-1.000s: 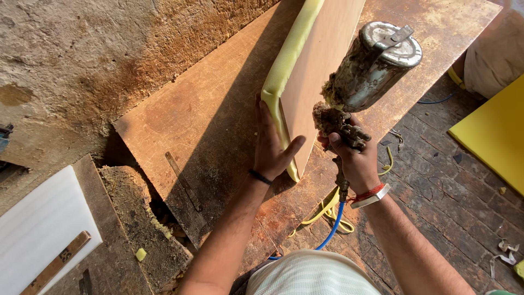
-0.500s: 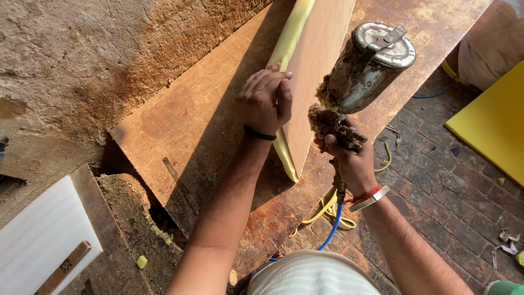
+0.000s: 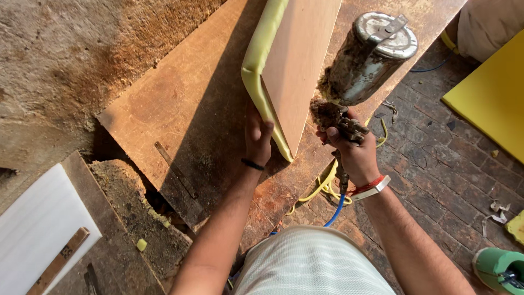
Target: The person applies a yellow foam strip along the edge of a large board, trims the excess with a metal blade, and uses a pneumatic spray gun to apply sealant along the seam. The person repeatedly trims and sprays to ensure the foam adheres and the edge is sealed.
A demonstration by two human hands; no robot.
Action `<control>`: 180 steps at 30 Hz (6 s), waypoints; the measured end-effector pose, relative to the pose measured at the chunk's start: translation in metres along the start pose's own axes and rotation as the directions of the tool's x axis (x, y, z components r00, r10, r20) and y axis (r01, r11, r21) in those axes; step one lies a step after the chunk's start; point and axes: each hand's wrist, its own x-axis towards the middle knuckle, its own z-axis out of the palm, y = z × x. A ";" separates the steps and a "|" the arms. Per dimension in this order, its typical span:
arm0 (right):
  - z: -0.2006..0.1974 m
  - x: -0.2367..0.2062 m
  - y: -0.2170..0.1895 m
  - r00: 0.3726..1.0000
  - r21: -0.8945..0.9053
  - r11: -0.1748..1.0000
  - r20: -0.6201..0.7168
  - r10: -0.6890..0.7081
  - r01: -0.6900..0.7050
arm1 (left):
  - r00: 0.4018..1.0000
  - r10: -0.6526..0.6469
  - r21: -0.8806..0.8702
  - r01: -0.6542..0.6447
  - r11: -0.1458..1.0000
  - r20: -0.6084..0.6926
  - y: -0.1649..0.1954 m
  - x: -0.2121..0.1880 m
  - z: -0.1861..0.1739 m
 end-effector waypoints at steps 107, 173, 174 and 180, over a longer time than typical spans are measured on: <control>0.029 -0.025 -0.038 0.980 -0.193 0.980 0.196 -0.008 0.047 | 0.994 -0.085 0.184 0.072 0.980 0.066 0.027 0.021 -0.057; -0.035 -0.093 -0.015 0.999 -0.007 0.999 0.034 0.038 -0.037 | 0.996 -0.079 -0.174 0.086 0.981 0.049 0.150 -0.093 0.007; -0.033 -0.095 -0.011 0.998 0.012 0.999 0.037 0.043 -0.043 | 0.996 -0.083 -0.147 0.086 0.985 0.025 0.143 -0.101 0.005; -0.007 -0.110 0.009 0.986 -0.110 0.991 0.143 0.085 -0.070 | 0.911 -0.413 -0.251 0.395 0.884 -0.019 0.124 -0.141 -0.051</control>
